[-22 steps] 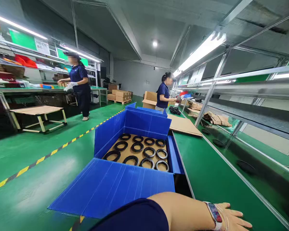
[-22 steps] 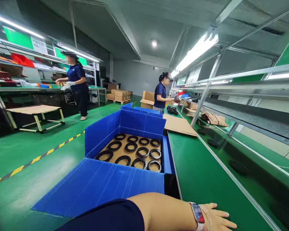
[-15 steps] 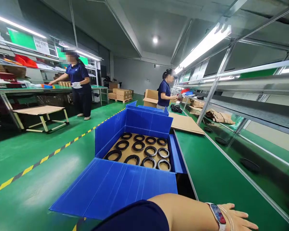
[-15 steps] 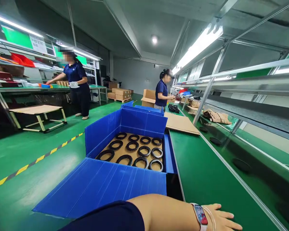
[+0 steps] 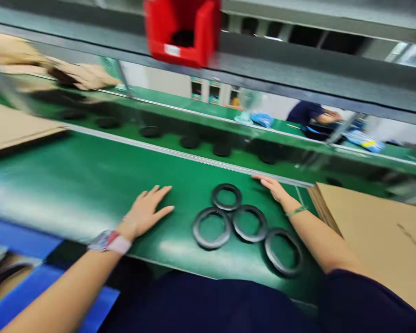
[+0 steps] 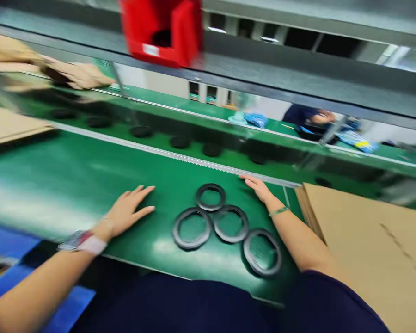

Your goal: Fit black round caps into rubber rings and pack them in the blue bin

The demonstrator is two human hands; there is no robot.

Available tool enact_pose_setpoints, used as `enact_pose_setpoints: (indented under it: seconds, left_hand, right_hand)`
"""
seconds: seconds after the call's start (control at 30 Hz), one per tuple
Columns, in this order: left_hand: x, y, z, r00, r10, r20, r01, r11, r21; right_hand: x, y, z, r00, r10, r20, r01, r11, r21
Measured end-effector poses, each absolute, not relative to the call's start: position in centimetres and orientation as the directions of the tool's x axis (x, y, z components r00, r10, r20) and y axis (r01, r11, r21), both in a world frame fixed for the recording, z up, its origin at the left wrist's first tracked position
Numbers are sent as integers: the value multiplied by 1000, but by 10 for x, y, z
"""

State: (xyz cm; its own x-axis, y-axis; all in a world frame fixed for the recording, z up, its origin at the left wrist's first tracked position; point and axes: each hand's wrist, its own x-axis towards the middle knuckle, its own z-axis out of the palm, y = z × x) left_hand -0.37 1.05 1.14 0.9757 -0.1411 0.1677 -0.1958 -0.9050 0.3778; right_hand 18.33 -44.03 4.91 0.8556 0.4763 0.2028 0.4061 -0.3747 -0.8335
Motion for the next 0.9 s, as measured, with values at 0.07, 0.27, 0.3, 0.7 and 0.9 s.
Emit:
enact_pose_setpoints:
  seconds: [0.07,0.27,0.3,0.7,0.9]
  left_hand:
    - [8,7,3,983,-80,165,-144,-895,423]
    - [13,-94,26,859,-471,202,-512,-775,372]
    - [15,-115,31,816,-553,167,-575,-753,318]
    - [129,-136,18,847,-523,94,-530,-820,216]
    - [145,-102,9,889,-380,256,-441,-860,256]
  right_hand:
    - [171,-483,43,811,559,176,377,-268,-886]
    - [172,-490,68,342,935,-93,459,-252,-852]
    - [169,-485,72,298,944,-141,510,-283,-812]
    - [158,-426,43,667,745,-27,640,-590,-492]
    - [210,-380,37,679,734,19,634,-572,-521]
